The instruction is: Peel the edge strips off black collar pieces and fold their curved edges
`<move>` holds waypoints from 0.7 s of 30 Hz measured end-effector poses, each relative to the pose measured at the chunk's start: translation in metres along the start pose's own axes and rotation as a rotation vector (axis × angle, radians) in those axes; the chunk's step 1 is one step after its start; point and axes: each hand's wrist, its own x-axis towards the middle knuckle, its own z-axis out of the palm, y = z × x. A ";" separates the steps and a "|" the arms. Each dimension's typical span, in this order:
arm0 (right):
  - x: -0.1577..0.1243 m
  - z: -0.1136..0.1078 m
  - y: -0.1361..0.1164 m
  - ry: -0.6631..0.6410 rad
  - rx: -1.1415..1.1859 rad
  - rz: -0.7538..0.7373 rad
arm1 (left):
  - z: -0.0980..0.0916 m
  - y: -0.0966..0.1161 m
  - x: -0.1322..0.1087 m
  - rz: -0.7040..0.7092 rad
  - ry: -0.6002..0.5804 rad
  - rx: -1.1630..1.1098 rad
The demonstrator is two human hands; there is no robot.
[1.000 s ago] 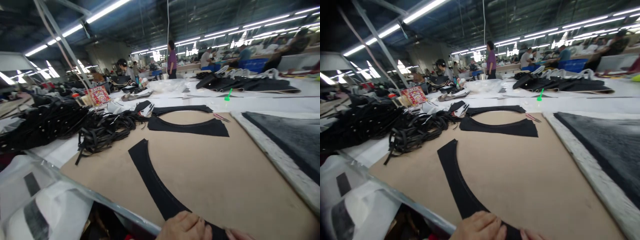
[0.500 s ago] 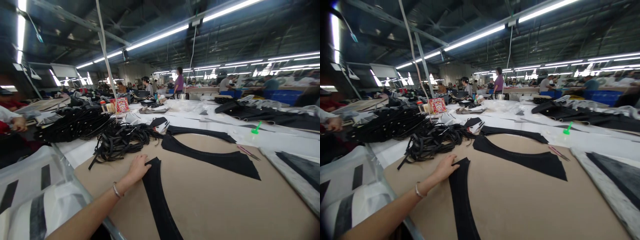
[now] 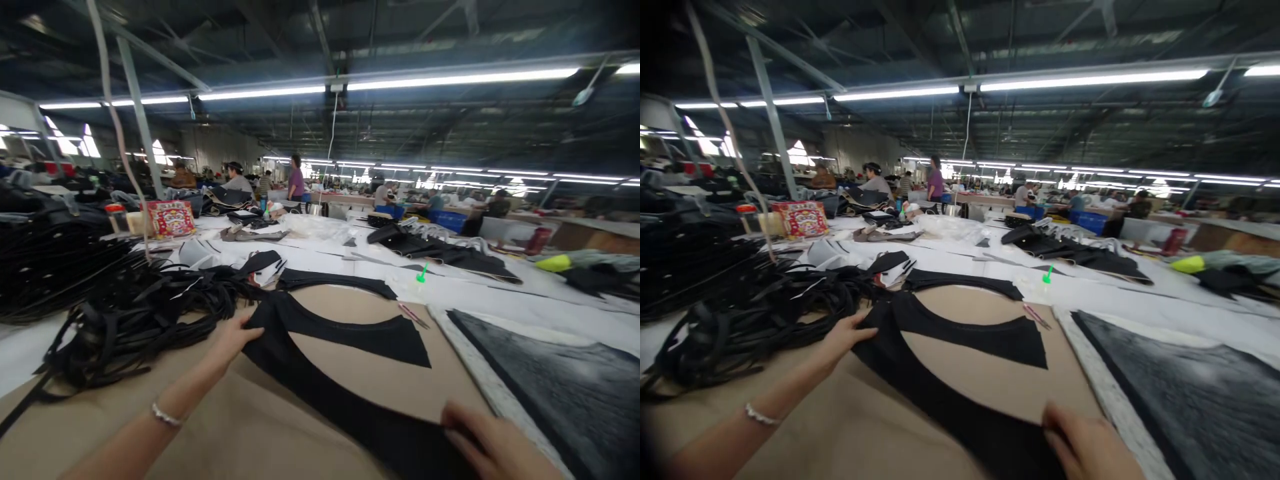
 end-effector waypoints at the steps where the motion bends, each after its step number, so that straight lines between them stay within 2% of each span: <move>1: 0.017 -0.014 0.002 0.014 -0.062 0.013 | 0.008 0.002 0.013 0.015 0.045 0.004; 4: 0.078 -0.037 0.006 0.099 -0.229 0.010 | 0.033 0.001 0.050 0.034 0.190 0.081; 7: 0.131 -0.032 0.014 0.144 -0.269 0.028 | 0.053 -0.004 0.074 0.032 0.311 0.217; 9: 0.153 -0.022 0.021 0.180 -0.275 0.033 | 0.064 -0.005 0.077 0.042 0.379 0.310; 12: 0.164 -0.008 0.027 0.263 -0.258 0.051 | 0.078 -0.005 0.066 0.096 0.486 0.429; 14: 0.158 -0.003 0.027 0.305 -0.228 0.065 | 0.087 -0.008 0.056 0.255 0.452 0.554; 16: 0.137 -0.001 0.024 0.299 -0.187 0.060 | 0.096 -0.017 0.048 0.484 0.264 0.718; 18: 0.100 -0.002 0.018 0.253 -0.147 0.047 | 0.104 -0.027 0.042 0.640 0.029 0.848; 19: 0.077 -0.003 0.014 0.223 -0.130 0.048 | 0.106 -0.031 0.039 0.657 -0.057 0.874; 20: 0.050 -0.005 0.009 0.193 -0.115 0.057 | 0.109 -0.035 0.037 0.650 -0.079 0.886; 21: 0.022 -0.008 0.005 0.167 -0.104 0.078 | 0.111 -0.036 0.035 0.647 -0.051 0.872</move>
